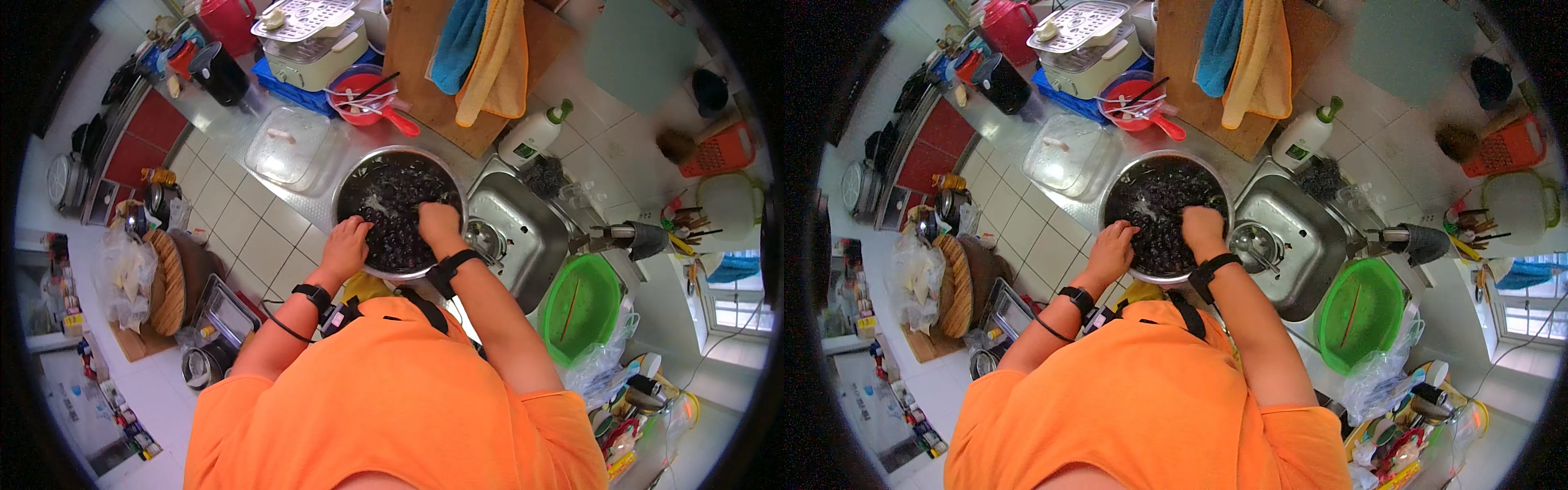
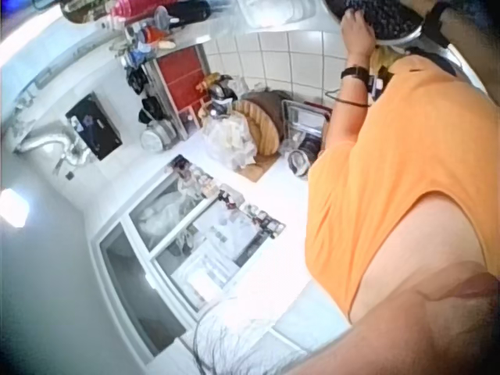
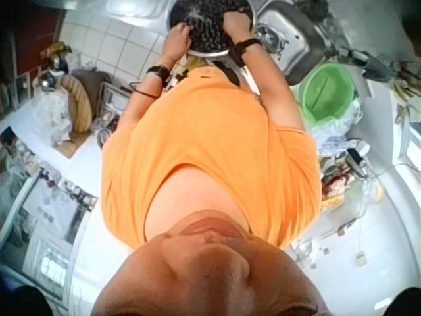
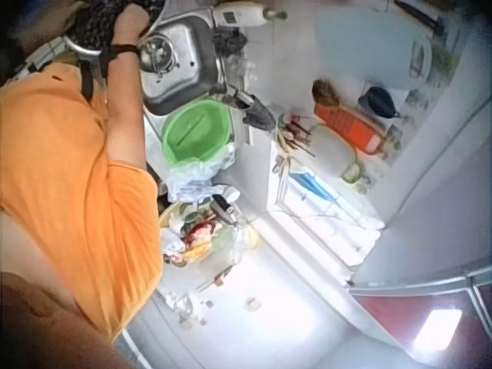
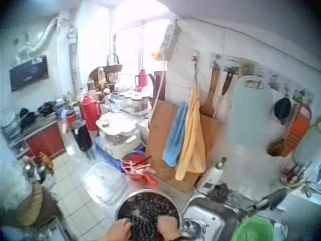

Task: The recorder is washing a bunch of grapes in a bowl of water and then washing several spoons in the kitchen sink.

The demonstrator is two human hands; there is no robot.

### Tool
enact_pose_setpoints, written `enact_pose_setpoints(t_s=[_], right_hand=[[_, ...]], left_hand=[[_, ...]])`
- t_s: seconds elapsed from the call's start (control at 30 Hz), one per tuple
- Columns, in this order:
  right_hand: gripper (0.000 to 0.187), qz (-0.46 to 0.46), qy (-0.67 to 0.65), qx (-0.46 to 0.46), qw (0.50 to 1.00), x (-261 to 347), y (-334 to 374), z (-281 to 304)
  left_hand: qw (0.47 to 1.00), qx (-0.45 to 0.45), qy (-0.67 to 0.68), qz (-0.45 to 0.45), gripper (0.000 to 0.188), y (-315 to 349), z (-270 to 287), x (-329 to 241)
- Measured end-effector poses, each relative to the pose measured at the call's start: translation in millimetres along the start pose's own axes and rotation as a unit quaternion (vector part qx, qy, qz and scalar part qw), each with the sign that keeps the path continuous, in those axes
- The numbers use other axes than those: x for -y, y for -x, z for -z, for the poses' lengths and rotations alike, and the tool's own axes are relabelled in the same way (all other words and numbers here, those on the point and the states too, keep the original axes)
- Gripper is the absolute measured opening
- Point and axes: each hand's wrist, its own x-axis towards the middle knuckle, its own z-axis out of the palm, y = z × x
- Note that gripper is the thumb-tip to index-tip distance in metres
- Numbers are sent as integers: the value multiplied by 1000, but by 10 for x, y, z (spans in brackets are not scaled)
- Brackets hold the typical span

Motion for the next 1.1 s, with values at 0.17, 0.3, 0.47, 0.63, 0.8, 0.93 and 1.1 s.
enact_pose_setpoints(t_s=[0.17,0.3,0.47,0.63,0.8,0.93,1.1], right_hand=[[15,78,29,40,996,-39,-62,129],[17,-5,31,33,999,-5,-55,150],[14,85,2,75,994,7,-54,96],[14,-27,30,34,999,80,-133,255],[14,83,-67,30,994,91,22,28],[15,-48,22,37,998,-87,24,194],[18,29,0,64,998,64,-2,-37]], left_hand=[[1000,1,-14,11,43,13,-38,35],[1000,20,-16,14,45,17,-43,31],[999,33,-17,18,45,-4,-43,97],[995,88,-38,16,65,-148,-25,78],[978,188,-77,52,85,-431,22,45],[977,194,-89,11,86,-587,-97,126],[988,64,-141,-3,79,-547,-614,430]])
